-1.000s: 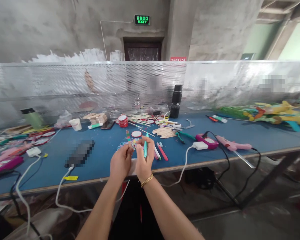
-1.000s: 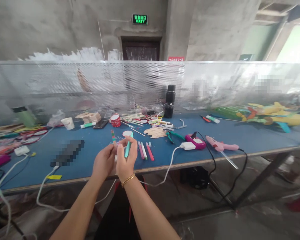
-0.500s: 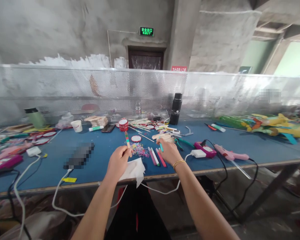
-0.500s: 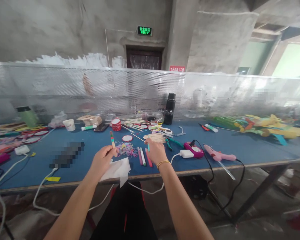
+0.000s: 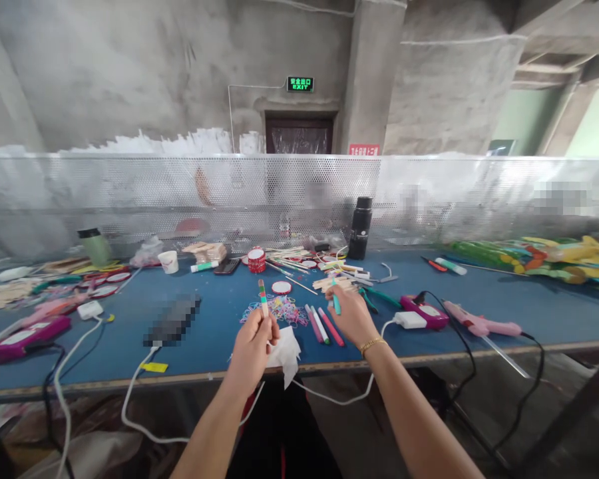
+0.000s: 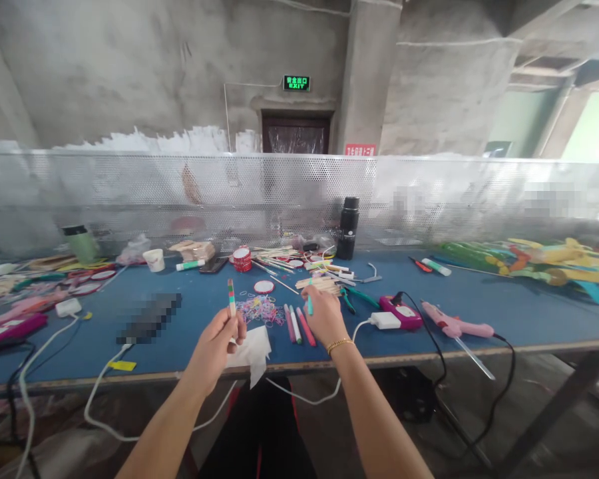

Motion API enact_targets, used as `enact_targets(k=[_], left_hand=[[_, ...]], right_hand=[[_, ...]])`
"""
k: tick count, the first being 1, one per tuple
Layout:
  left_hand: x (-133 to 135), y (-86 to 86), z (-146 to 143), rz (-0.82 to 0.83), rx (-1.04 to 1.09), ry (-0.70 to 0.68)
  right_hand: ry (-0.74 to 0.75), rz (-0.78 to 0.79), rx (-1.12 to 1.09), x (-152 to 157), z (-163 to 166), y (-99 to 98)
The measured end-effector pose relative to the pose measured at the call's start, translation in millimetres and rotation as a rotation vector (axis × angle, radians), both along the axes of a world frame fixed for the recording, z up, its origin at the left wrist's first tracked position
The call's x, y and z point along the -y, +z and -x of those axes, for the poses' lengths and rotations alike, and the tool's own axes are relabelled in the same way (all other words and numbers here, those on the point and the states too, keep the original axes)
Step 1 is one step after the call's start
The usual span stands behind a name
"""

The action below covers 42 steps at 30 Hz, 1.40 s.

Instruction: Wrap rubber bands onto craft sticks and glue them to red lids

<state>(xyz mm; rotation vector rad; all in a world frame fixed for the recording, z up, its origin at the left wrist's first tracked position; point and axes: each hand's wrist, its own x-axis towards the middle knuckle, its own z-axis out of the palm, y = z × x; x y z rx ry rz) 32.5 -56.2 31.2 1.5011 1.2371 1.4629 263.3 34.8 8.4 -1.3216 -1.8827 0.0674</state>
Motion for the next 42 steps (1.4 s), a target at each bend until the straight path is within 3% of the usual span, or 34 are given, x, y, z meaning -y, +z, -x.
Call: enact_targets(k=[3, 5, 8, 16, 25, 30, 42], left_hand=[[11.3, -4.5, -8.7, 0.077, 0.252, -0.036], [19.7, -6.7, -13.5, 0.136, 0.410, -0.074], [31.1, -10.4, -14.5, 0.261, 0.549, -0.092], [38.3, -24.0, 0.6, 0.325, 0.546, -0.169], [37.5, -13.7, 2.0, 0.346, 0.936, -0.236], [42.1, -13.8, -2.4, 0.334, 0.962, -0.265], [43.2, -19.3, -12.5, 0.331, 0.913, -0.224]], right_hand=[[0.095, -0.108, -0.141, 38.7, 19.2, 3.0], [0.289, -0.251, -0.417, 67.1, 36.7, 1.4], [0.455, -0.298, -0.536, 98.2, 59.7, -3.3], [0.584, -0.268, -0.549, 109.2, 77.2, -7.5], [0.460, -0.276, -0.633, 141.7, 78.6, -30.5], [0.419, -0.187, -0.746, 148.3, 88.4, -40.2], [0.379, -0.163, -0.749, 140.8, 91.8, -48.4]])
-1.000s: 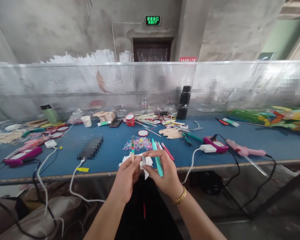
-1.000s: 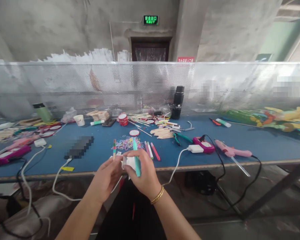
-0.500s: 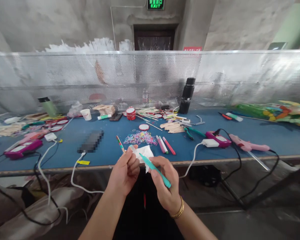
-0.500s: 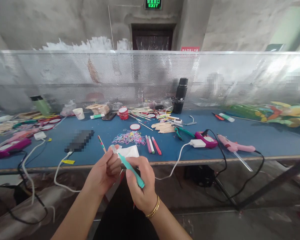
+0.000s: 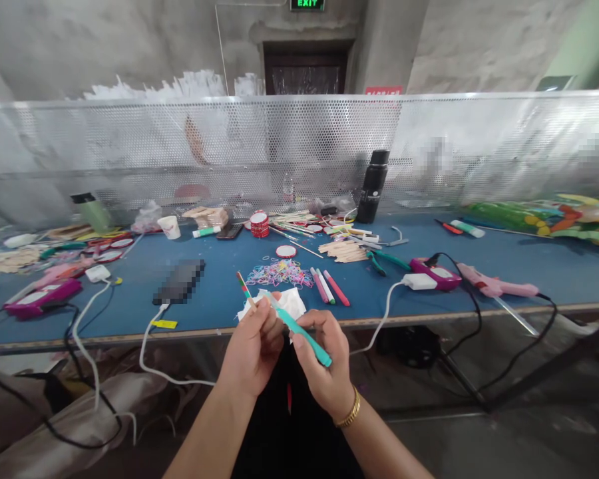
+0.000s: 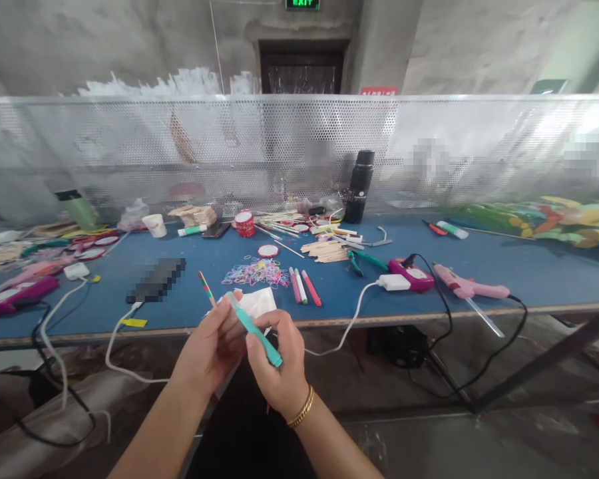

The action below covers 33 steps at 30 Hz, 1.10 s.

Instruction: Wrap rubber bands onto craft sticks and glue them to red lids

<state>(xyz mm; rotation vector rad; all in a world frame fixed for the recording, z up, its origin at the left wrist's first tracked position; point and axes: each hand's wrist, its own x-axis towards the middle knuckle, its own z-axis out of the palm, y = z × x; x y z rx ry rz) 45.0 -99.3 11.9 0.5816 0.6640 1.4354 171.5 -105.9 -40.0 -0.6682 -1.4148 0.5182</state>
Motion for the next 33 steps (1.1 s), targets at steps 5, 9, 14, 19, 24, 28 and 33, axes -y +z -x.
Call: enact_targets(k=[5, 9, 14, 19, 24, 28, 33], left_hand=[[0.0, -5.9, -8.7, 0.023, 0.009, 0.039], [2.0, -4.8, -15.9, -0.008, 0.042, 0.035], [2.6, -3.8, -16.2, -0.006, 0.002, 0.045], [-3.8, -0.1, 2.9, -0.005, -0.228, 0.121], [-10.1, 7.5, 17.8, -0.152, -0.400, 0.212], [-14.0, 10.5, 20.2, -0.222, -0.434, 0.208], [-17.6, 7.0, 21.6, -0.197, -0.598, 0.211]], right_hand=[[0.047, 0.062, -0.186, -0.9, 10.2, -3.7], [0.064, 0.037, -0.314, 1.0, 21.9, -0.1], [0.014, 0.022, -0.348, 3.9, 28.4, 0.7], [-0.027, -0.016, -0.074, -12.4, 2.1, 6.1], [-0.397, -0.065, 0.336, -44.4, -55.0, 21.9], [-0.640, 0.144, 0.695, -70.4, -86.2, 24.7], [-0.753, 0.170, 0.810, -91.6, -92.5, 15.3]])
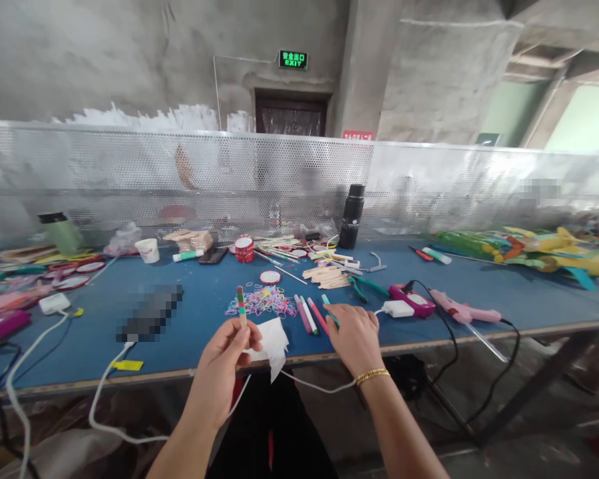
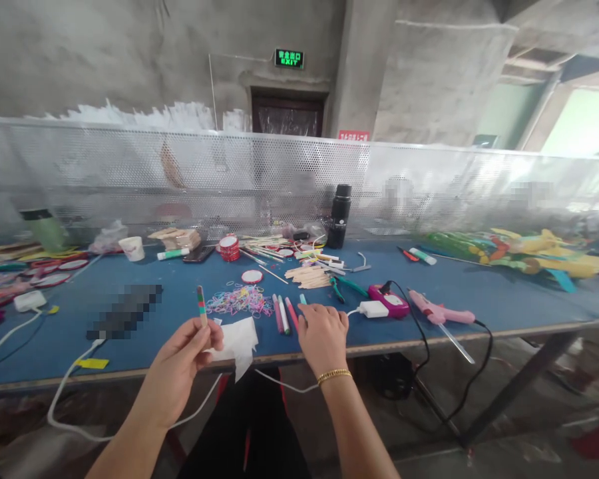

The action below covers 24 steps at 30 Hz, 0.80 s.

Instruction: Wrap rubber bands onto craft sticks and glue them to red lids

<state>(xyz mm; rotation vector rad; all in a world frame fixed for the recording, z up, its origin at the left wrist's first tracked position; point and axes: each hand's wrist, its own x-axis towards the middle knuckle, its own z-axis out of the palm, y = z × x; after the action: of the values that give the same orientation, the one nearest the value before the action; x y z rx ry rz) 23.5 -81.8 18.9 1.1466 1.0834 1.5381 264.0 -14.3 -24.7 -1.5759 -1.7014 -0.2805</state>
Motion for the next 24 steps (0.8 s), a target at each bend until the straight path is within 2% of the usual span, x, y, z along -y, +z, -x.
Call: enact_targets(k=[5, 9, 13, 18, 22, 24], left_hand=[[-7.1, -7.4, 1.4, -0.055, -0.032, 0.065], [-12.0, -10.0, -1.2, -0.035, 0.068, 0.102], [-8.6, -8.6, -6.1, -0.093, 0.152, 0.069], [-2.8, -4.8, -4.4, -0.051, 0.140, 0.086], [3.8, 2.6, -0.3, 0.001, 0.090, 0.112], [7.4, 5.1, 1.5, 0.002, 0.103, 0.187]], right_hand=[[0.049, -0.174, -0.080, 15.3, 0.5, -1.6], [-0.076, -0.163, -0.095, 26.1, -22.4, -1.3], [-0.284, -0.111, -0.058, 23.7, -70.0, -1.9], [-0.449, -0.051, 0.001, 17.3, -138.1, 1.2], [-0.610, 0.059, 0.015, 2.2, -204.6, 14.0], [-0.610, 0.153, 0.044, -9.7, -237.7, 22.8]])
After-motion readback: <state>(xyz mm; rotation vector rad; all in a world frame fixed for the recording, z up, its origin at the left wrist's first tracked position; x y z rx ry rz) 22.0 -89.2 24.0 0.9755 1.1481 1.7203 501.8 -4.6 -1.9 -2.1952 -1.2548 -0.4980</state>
